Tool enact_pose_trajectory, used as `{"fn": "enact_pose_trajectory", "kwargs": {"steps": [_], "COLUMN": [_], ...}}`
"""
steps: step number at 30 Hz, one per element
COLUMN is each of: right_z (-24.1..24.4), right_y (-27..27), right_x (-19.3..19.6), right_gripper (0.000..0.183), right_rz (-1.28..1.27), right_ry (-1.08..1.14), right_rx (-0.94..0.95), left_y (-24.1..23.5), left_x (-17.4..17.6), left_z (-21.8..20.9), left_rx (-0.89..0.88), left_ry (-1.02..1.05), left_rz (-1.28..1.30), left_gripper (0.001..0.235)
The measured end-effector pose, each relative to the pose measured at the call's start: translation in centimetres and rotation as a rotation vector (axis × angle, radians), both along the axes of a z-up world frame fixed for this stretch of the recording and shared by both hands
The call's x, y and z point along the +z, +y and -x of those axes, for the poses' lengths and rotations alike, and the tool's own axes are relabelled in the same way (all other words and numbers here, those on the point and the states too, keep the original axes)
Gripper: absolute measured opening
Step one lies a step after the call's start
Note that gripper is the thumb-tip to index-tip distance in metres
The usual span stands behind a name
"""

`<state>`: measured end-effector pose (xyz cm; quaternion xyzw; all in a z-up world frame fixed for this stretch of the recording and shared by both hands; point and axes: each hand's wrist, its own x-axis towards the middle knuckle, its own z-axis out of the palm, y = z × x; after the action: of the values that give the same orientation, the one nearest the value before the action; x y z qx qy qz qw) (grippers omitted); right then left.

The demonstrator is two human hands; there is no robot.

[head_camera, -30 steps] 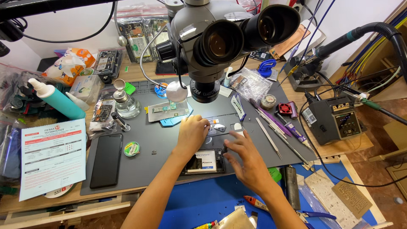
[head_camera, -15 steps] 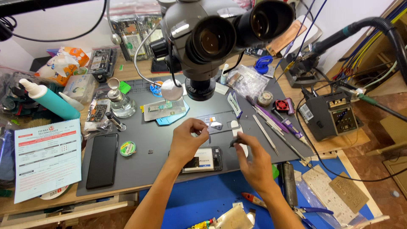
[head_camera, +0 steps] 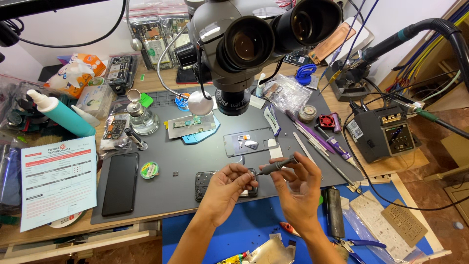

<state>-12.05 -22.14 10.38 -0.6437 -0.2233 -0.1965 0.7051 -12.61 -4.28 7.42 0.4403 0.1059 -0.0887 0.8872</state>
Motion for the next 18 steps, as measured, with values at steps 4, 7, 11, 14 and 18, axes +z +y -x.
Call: {"fn": "enact_pose_trajectory", "kwargs": {"steps": [4,7,11,14,18], "right_z": [0.1,0.2,0.3,0.5,0.8], "right_y": [0.1,0.2,0.5,0.9,1.2], "right_x": [-0.1,-0.2,-0.8,-0.9,-0.6], "right_gripper": [0.055,0.055,0.057,0.061,0.060], "right_rz": [0.020,0.017,0.022,0.027,-0.009], "right_ry": [-0.008,-0.017,-0.061,-0.092,-0.111], "right_rx": [-0.003,-0.031,-0.079,-0.147,-0.121], "left_y": [0.0,0.0,-0.3,-0.7,-0.9], "left_x": [-0.3,-0.5,-0.1,0.4,0.5], "left_z": [0.1,0.2,0.4,0.7,0.9], "left_rx": [-0.005,-0.010,0.024,0.070,0.110], "left_ry": [-0.006,0.006,0.021,0.023,0.004], "left_rz": [0.032,0.048,0.067,0.059,0.058], "left_gripper": [0.017,0.017,0.018,0.020,0.022]}}
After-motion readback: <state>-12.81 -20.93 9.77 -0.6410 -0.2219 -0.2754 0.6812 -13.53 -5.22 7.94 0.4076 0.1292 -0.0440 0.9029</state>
